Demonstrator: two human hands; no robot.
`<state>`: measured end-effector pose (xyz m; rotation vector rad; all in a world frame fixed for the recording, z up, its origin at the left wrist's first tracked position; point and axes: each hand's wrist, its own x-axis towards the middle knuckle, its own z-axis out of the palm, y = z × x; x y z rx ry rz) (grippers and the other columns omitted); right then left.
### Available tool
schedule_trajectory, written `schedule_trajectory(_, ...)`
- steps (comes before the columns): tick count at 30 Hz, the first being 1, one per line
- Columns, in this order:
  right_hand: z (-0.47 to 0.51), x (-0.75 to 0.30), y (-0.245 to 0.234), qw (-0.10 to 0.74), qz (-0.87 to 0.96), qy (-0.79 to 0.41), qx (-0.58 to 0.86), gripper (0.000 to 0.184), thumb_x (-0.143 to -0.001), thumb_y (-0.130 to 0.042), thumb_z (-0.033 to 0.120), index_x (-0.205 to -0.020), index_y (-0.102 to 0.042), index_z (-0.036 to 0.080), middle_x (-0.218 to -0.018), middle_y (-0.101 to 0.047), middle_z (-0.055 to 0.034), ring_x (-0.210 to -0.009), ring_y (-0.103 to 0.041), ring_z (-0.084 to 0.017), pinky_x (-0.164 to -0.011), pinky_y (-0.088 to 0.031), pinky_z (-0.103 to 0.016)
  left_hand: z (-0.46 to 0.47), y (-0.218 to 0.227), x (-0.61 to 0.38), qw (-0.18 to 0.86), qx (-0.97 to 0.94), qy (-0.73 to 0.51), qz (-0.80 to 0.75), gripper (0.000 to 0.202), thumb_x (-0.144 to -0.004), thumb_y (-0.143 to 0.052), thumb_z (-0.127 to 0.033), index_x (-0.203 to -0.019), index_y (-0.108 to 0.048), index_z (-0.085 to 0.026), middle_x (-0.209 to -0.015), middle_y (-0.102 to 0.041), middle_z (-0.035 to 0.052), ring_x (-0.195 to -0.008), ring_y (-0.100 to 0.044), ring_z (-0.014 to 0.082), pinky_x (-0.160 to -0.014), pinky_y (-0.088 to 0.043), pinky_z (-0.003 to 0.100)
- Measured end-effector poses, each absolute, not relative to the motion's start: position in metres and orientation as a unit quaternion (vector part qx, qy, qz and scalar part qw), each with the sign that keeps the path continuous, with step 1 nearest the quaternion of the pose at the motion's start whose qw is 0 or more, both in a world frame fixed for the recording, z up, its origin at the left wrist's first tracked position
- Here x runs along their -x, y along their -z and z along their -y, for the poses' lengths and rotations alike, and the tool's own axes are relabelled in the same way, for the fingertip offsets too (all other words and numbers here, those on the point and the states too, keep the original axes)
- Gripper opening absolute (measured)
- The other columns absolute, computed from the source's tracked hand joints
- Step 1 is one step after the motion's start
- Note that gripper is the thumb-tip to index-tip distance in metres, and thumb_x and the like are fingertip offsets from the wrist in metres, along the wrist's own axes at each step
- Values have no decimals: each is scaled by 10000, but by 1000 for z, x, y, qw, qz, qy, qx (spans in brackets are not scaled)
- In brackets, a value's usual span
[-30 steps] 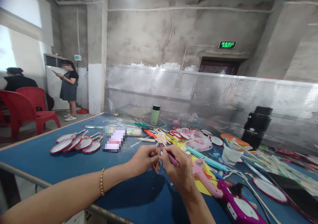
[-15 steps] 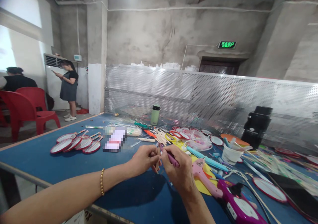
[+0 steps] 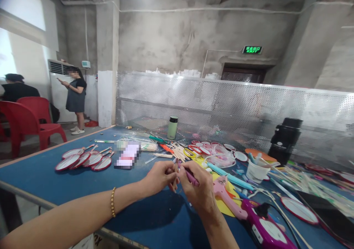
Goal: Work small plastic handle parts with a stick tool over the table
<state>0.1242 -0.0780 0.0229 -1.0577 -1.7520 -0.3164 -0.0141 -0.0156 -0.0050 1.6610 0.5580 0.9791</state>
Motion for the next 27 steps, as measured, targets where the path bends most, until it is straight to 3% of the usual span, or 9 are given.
schedule_trajectory(27,79,-124,-26,518,712,153,449,195,-876,-553,290,-751,-664,189,-667,-677,-10,-566,-607,-127,-568,-470,-228,15,7,14,541,-697,-405,-238,85,-734,-546,-220,-672,-524,-166,-559,-581,-19,-500,-583,127,-538,-529,277)
